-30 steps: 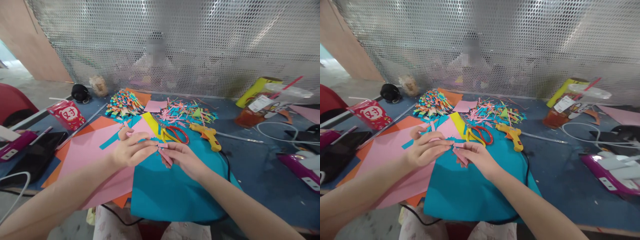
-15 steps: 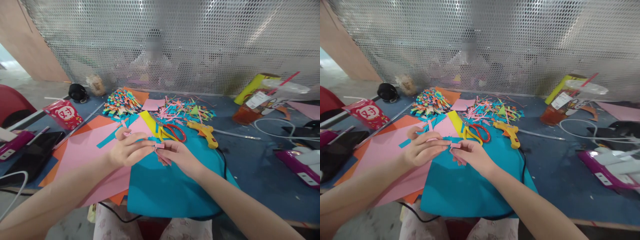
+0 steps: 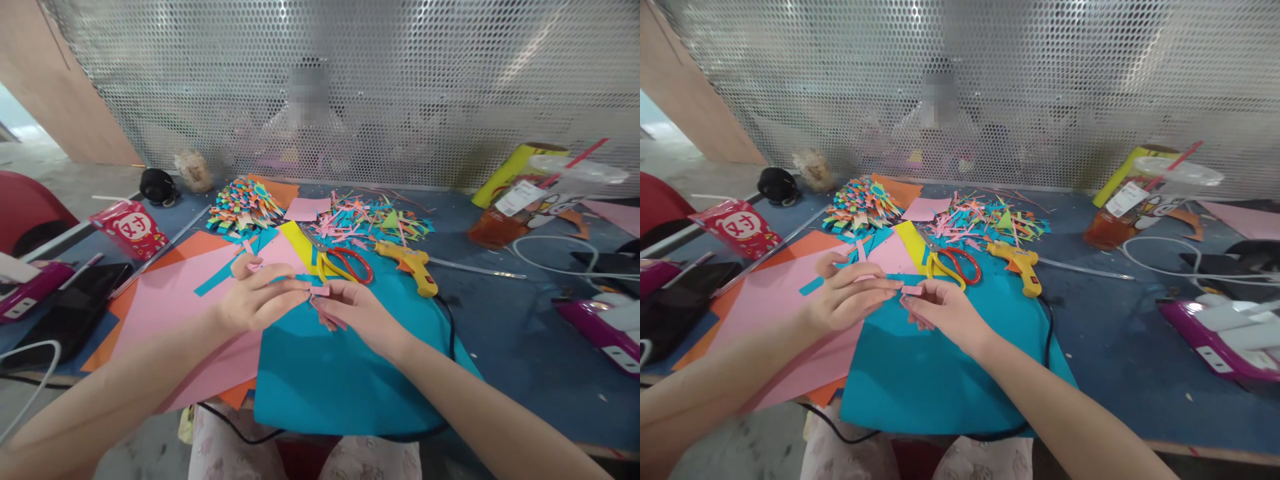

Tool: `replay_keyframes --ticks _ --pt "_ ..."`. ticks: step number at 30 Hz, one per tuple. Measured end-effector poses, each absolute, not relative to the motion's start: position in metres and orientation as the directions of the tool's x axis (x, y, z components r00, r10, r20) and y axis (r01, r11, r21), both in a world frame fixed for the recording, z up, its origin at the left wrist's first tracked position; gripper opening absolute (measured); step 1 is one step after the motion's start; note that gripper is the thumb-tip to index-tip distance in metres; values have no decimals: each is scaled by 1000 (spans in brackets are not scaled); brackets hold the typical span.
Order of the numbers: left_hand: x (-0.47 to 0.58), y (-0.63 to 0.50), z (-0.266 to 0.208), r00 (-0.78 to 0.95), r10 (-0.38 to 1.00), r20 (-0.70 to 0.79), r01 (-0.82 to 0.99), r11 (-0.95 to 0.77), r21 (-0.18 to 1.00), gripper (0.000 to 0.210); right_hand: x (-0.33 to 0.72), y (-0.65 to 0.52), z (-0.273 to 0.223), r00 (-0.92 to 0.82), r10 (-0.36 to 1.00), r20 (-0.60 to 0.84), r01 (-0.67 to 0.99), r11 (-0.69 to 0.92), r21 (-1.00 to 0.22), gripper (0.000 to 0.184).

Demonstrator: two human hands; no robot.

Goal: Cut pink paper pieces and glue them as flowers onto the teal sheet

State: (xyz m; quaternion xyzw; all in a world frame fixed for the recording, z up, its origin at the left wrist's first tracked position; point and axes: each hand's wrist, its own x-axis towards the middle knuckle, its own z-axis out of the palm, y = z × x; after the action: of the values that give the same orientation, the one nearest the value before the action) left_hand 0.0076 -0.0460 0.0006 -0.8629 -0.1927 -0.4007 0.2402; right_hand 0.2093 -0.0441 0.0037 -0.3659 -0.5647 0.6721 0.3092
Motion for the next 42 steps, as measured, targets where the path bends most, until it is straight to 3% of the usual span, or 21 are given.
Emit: replay_keyframes --ticks 9,12,14,17,19,22,25,35,42 --pt "7 -45 1 634 76 769 499 -800 -333 19 210 -43 3 -528 835 -155 13 -175 -985 25" --pt "9 -46 -2 630 129 766 527 -796 -300 21 211 -44 5 -520 839 -160 25 -173 -985 23" --pt "13 -46 -3 543 277 793 590 -797 -126 25 211 -44 6 -513 845 -153 19 -167 -986 23" --pt "20 -44 -5 245 623 743 623 -688 371 25 212 -44 6 -485 863 -142 17 -153 -988 23" --pt "23 -41 -6 121 817 564 480 -545 687 23 213 -43 5 -468 873 -139 32 -140 -990 23" --pt "25 -36 -9 168 919 357 235 -389 891 29 213 -42 3 -459 879 -129 52 -118 -992 23" --pt "27 -35 -11 225 914 337 161 -376 912 33 212 -40 2 -452 884 -122 68 -102 -992 24" --pt "30 -41 -4 229 921 314 164 -355 920 25 212 -41 4 -434 892 -128 137 -75 -988 25" --pt "29 -36 -2 96 954 285 143 -297 944 26 213 -37 3 -439 889 -129 104 -93 -990 29"
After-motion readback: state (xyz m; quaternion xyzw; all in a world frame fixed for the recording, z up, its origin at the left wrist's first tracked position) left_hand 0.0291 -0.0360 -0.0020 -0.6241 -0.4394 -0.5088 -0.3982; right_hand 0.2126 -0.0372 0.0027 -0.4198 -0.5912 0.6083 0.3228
